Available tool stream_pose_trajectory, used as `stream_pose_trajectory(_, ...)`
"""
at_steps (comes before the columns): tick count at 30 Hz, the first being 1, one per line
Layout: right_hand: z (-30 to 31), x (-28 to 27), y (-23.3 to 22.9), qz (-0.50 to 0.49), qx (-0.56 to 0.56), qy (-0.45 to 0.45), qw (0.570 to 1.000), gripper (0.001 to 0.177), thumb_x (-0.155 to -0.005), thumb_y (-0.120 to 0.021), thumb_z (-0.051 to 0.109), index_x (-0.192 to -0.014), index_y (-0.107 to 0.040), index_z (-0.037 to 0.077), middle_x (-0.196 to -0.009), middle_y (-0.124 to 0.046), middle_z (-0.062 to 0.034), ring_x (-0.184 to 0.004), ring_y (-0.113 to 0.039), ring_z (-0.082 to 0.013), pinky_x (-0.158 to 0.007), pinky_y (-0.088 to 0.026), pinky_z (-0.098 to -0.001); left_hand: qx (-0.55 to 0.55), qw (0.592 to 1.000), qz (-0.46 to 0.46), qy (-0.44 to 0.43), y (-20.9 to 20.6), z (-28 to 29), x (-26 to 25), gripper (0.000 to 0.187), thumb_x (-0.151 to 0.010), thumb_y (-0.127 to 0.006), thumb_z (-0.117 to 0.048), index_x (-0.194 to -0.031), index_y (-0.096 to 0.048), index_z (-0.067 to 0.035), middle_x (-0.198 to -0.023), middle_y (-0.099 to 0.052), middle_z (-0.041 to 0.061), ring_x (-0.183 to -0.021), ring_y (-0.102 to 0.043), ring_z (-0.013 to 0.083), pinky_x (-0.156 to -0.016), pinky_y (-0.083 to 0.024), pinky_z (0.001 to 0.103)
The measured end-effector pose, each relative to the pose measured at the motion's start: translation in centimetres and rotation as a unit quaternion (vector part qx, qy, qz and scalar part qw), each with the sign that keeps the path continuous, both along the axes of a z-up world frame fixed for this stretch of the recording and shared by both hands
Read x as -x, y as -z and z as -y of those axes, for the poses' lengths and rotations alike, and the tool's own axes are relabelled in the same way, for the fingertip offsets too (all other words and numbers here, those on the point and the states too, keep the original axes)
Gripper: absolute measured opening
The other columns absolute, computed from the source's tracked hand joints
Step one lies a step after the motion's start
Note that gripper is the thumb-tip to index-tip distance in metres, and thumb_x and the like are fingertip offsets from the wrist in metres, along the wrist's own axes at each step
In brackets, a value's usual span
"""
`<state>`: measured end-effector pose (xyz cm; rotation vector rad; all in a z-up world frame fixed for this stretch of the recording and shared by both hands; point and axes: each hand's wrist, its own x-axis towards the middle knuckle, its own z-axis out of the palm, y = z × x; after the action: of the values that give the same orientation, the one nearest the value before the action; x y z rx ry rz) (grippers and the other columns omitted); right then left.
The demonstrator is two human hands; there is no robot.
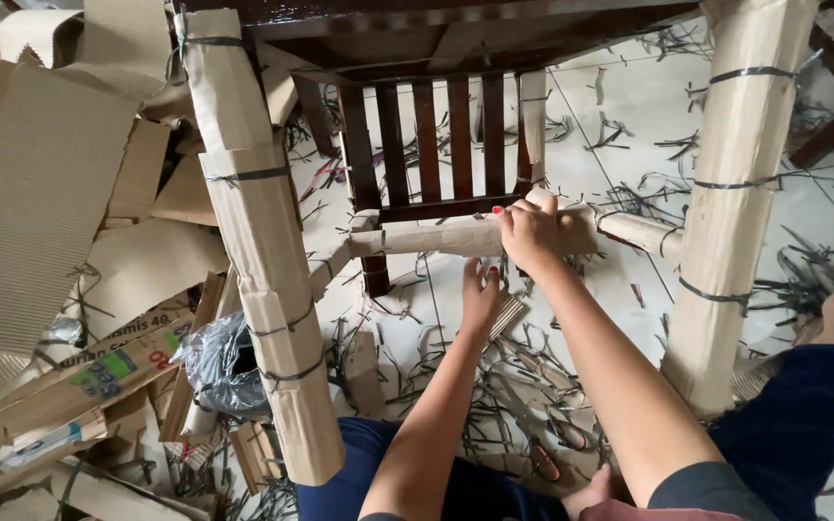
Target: Wrapping a wooden chair's crossbar with cardboard and securing it with string for protection.
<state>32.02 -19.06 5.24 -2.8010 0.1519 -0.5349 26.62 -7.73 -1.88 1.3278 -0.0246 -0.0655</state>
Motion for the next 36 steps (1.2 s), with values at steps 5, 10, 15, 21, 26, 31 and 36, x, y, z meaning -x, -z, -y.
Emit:
stream_pose_trajectory(5,0.1,0.1,-1.2,-0.113,-0.011,0.001,0.994,0.056,-0.111,-0.029,0.061,-0.115,-0.071,0.024,-0.117,-0.065,0.0052,-0.126,-0.043,-0.0283,-0.106,-0.04,-0.0599,0.068,0.995,-0.048,0.046,2.2,2.8,-1.7,0.052,-0.111,-0.039,-0.017,-0.16,-0.028,-0.006,-0.162,-0.031,0.024,-0.145,-0.035,0.0471,-0.116,-0.035,0.061)
stream_pose_trajectory(10,0.4,0.7,-2.7,-0.158,-0.015,-0.028,0.987,0.044,-0.11,-0.034,0.051,-0.124,-0.067,0.026,-0.127,-0.062,0.0058,-0.13,-0.04,-0.0278,-0.106,-0.035,-0.0581,0.1,0.991,-0.079,0.037,7.3,4.9,-4.8,0.037,-0.106,-0.044,-0.015,-0.138,-0.056,-0.003,-0.114,-0.066,0.011,-0.099,-0.066,0.0219,-0.093,-0.055,0.041)
stream_pose_trajectory(15,1.5,1.5,-2.0,-0.086,-0.009,-0.117,0.989,0.033,-0.103,-0.057,0.045,-0.133,-0.063,0.034,-0.129,-0.059,0.0074,-0.124,-0.039,-0.03,-0.101,-0.037,-0.0621,0.092,0.995,-0.041,-0.025,4.3,4.1,-2.9,0.024,-0.11,-0.049,-0.017,-0.102,-0.07,-0.006,-0.076,-0.067,0.004,-0.071,-0.063,0.0128,-0.068,-0.05,0.025)
stream_pose_trajectory(21,2.1,3.5,0.2,0.204,-0.025,-0.22,0.954,0.033,-0.103,-0.066,0.039,-0.135,-0.071,0.031,-0.132,-0.068,0.0108,-0.113,-0.041,-0.0245,-0.104,-0.033,-0.0398,0.033,0.999,-0.01,-0.031,-2.1,1.4,1.5,0.027,-0.113,-0.047,-0.016,-0.111,-0.072,-0.008,-0.094,-0.076,0.011,-0.088,-0.069,0.0176,-0.08,-0.048,0.027)
stream_pose_trajectory(26,2.9,3.5,0.8,0.239,0.026,-0.238,0.941,0.032,-0.106,-0.061,0.016,-0.135,-0.073,0.025,-0.134,-0.07,0.0076,-0.11,-0.043,-0.0231,-0.098,-0.037,-0.0371,0.023,0.998,-0.018,-0.06,-3.6,1.1,4.3,0.026,-0.114,-0.048,-0.016,-0.115,-0.074,-0.012,-0.096,-0.077,0.005,-0.088,-0.067,0.0139,-0.088,-0.049,0.03)
stream_pose_trajectory(31,4.5,3.5,1.2,0.245,0.098,-0.244,0.933,0.04,-0.098,-0.065,0.008,-0.131,-0.077,0.027,-0.133,-0.072,0.0105,-0.112,-0.05,-0.0203,-0.09,-0.044,-0.0349,-0.05,0.994,0.028,-0.094,-4.0,0.9,6.2,0.022,-0.11,-0.053,-0.006,-0.113,-0.075,-0.006,-0.098,-0.076,0.014,-0.092,-0.07,0.0238,-0.088,-0.054,0.039)
stream_pose_trajectory(36,5.0,4.0,1.3,0.273,0.147,-0.254,0.916,0.05,-0.077,-0.086,0.018,-0.126,-0.078,0.029,-0.137,-0.074,0.0078,-0.117,-0.055,-0.0214,-0.092,-0.044,-0.037,-0.174,0.944,0.203,-0.191,-3.6,0.9,7.4,0.01,-0.1,-0.064,-0.001,-0.101,-0.073,-0.006,-0.109,-0.067,0.012,-0.098,-0.071,0.032,-0.085,-0.057,0.036)
